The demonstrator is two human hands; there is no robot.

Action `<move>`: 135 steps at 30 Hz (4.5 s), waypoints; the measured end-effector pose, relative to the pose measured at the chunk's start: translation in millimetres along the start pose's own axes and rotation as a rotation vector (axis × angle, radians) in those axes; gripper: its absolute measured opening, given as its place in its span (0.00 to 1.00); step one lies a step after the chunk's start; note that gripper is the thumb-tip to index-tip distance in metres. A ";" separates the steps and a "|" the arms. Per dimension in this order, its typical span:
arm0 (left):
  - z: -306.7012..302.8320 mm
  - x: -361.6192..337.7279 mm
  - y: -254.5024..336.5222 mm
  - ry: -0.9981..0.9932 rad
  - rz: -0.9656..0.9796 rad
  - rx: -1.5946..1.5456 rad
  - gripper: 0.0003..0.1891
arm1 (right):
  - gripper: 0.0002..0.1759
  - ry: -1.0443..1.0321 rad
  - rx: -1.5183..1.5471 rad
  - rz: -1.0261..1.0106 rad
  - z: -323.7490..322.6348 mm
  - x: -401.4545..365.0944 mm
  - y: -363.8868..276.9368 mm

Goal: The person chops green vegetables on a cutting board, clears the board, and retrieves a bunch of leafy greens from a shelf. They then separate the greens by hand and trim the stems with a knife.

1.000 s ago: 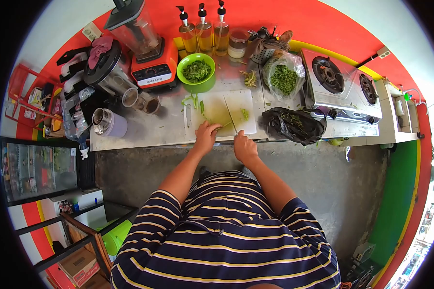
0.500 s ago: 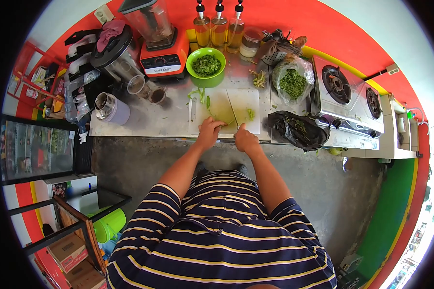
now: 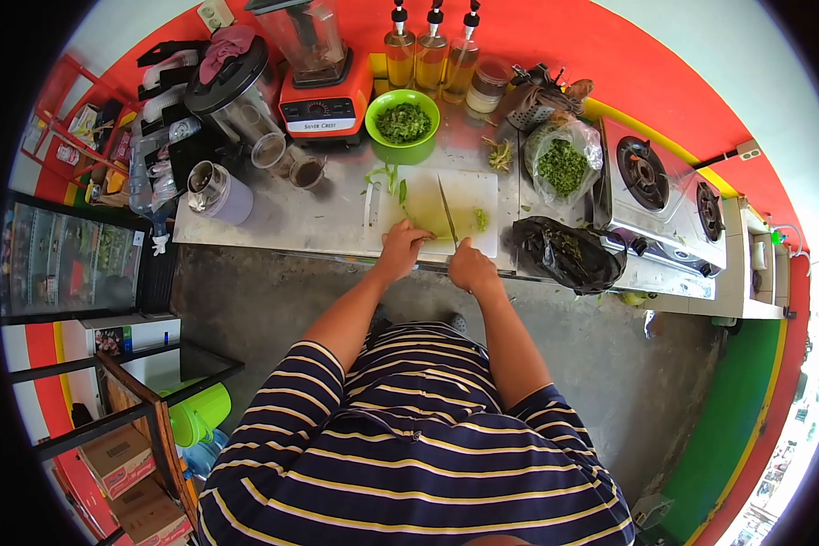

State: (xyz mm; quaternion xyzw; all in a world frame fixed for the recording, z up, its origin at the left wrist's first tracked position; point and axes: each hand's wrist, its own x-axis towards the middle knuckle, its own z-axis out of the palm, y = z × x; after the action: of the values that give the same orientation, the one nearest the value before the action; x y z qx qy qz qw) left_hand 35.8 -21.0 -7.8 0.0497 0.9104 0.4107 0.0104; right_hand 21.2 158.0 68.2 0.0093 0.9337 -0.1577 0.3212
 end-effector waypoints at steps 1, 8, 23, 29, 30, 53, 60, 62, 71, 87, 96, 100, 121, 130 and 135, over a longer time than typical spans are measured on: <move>-0.3 -0.7 0.4 0.008 0.009 -0.015 0.16 | 0.20 0.001 -0.001 0.000 10.3 2.8 3.5; 3.3 1.0 -3.6 0.004 -0.001 -0.046 0.15 | 0.23 0.008 0.000 -0.023 12.4 4.4 11.5; 4.0 -0.1 -3.4 0.037 0.019 -0.052 0.14 | 0.23 0.039 0.005 -0.010 35.1 -2.4 4.2; 7.1 0.4 -6.5 0.051 0.019 -0.046 0.13 | 0.23 0.078 -0.024 -0.060 21.7 -0.7 0.9; 6.3 1.0 -8.4 0.038 0.029 -0.028 0.13 | 0.23 0.069 -0.013 -0.050 21.5 -0.2 0.7; 8.6 3.1 -3.5 0.138 0.005 -0.190 0.07 | 0.22 0.053 -0.022 -0.026 36.8 -9.2 -6.1; 4.5 2.5 -1.0 0.120 -0.041 -0.192 0.05 | 0.21 0.050 0.042 -0.085 49.8 -5.2 15.4; 5.2 3.3 -0.8 0.113 -0.061 -0.211 0.03 | 0.21 0.080 0.059 -0.102 46.6 -0.7 26.0; 22.3 37.5 12.8 0.108 0.047 0.023 0.03 | 0.19 0.190 0.105 -0.034 20.3 5.4 53.4; 31.5 32.0 20.9 0.085 0.175 0.020 0.07 | 0.25 0.010 -0.053 0.040 14.9 2.6 16.5; 26.3 47.9 19.3 0.000 -0.060 -0.107 0.05 | 0.21 0.030 -0.006 0.048 11.7 2.8 14.4; 20.1 47.3 36.4 -0.038 -0.170 0.063 0.05 | 0.20 0.026 0.022 0.029 12.3 -0.2 11.4; -3.2 36.4 22.4 -0.153 -0.751 0.319 0.80 | 0.22 0.038 0.067 -0.033 12.6 15.7 16.0; -3.4 36.7 21.7 -0.185 -0.728 0.298 0.80 | 0.32 0.006 0.003 -0.014 21.7 13.2 -3.1; -7.7 37.5 25.8 -0.247 -0.763 0.307 0.77 | 0.31 0.012 0.014 0.024 12.5 10.8 -11.2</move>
State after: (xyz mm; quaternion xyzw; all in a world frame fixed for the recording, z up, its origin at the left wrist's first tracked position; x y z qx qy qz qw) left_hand 0.1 -6.0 17.5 -0.2409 0.9060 0.2284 0.2628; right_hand 18.8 142.7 55.6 0.0235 0.9343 -0.1606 0.3175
